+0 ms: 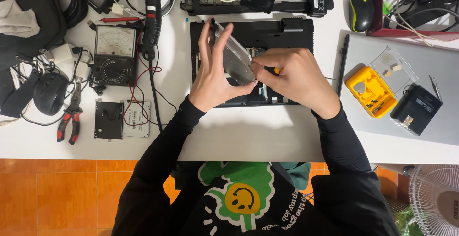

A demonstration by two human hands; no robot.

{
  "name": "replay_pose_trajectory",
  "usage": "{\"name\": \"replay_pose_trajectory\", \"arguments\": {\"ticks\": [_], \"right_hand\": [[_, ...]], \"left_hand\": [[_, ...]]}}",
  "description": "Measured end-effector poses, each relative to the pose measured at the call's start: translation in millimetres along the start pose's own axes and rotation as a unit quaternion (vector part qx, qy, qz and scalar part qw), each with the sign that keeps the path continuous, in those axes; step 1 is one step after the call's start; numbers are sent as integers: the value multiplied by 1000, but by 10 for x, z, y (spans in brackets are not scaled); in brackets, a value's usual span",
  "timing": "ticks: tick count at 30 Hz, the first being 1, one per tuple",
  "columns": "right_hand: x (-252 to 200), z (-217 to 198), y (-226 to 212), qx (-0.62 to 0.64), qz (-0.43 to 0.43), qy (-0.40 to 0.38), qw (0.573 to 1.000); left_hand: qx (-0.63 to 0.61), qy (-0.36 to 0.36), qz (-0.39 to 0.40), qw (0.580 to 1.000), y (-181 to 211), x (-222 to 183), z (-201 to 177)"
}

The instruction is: The person uses a screwdriver to remove screws from a laptop optical drive, then pries at the drive's metal casing and uses a hair dryer to blow hot air onto it while working the case open with their hands on a cluttered workbench.

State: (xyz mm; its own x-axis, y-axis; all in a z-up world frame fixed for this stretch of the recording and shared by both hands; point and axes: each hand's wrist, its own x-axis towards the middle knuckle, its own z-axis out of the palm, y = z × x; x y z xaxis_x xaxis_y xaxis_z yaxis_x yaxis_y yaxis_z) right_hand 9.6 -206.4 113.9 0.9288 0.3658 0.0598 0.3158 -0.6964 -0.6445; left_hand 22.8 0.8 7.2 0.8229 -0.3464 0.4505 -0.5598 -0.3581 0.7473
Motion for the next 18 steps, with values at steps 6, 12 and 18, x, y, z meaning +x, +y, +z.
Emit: {"name": "replay_pose_trajectory", "arguments": {"ticks": [6,12,18], "right_hand": [[-7,-36,59,-33,-53,-19,998],[-2,-53,63,-38,-42,-28,998],[0,-7,98,-22,-44,-4,999]], "left_hand": [[-9,-23,2,1000,-12,11,-11],[-19,-17,1,1000,-62,-2,18],[-31,-17,16,999,-130,-16,47]]}}
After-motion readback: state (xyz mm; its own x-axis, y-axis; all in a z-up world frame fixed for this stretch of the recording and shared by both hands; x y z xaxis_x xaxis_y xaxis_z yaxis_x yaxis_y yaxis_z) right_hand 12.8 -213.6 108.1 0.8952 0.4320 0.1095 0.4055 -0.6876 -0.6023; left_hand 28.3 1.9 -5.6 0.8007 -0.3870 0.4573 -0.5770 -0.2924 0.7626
